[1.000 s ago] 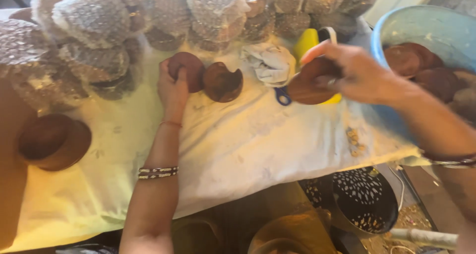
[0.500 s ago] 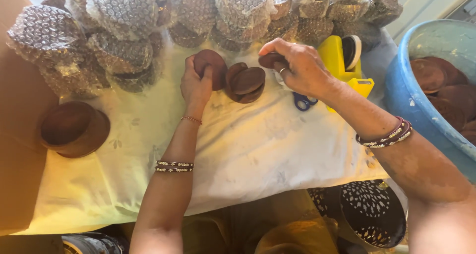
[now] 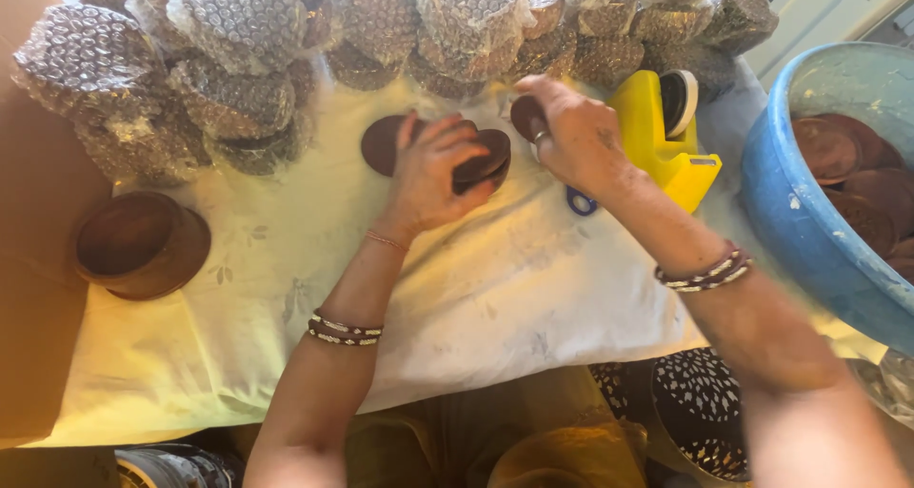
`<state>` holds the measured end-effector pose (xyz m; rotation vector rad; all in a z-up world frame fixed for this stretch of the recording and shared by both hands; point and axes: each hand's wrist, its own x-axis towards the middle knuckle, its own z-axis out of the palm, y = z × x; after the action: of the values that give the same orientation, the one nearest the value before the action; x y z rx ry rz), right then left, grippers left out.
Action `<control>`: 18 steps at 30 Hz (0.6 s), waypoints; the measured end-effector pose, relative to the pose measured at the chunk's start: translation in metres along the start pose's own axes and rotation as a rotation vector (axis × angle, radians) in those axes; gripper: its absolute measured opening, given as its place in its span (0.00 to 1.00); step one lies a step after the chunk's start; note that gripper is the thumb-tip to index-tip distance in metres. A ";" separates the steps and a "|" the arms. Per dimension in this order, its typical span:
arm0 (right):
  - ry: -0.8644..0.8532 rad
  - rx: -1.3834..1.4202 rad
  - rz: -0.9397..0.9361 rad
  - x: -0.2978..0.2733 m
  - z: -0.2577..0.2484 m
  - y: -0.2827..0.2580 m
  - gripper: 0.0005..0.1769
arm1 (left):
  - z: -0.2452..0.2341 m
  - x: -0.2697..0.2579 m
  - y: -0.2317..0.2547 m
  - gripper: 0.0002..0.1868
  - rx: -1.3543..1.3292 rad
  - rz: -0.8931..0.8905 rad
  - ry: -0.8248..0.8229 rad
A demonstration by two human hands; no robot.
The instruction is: The person wipes the inside and outside of small brown ceramic pots using a white cloth and kemudian stacks them.
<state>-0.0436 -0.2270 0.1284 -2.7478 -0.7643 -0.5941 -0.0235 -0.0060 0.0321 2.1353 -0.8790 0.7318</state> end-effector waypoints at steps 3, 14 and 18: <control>0.135 0.113 0.219 0.002 0.026 0.015 0.24 | 0.011 -0.005 -0.005 0.16 0.075 -0.021 -0.071; 0.499 1.165 0.570 -0.015 0.148 0.086 0.17 | 0.010 -0.002 -0.012 0.08 0.140 -0.030 0.231; 0.550 1.108 0.544 -0.019 0.144 0.082 0.17 | 0.007 -0.001 -0.004 0.09 0.163 -0.003 0.293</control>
<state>0.0315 -0.2585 -0.0169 -1.5380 -0.0950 -0.5253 -0.0196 -0.0093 0.0260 2.0955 -0.6791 1.1145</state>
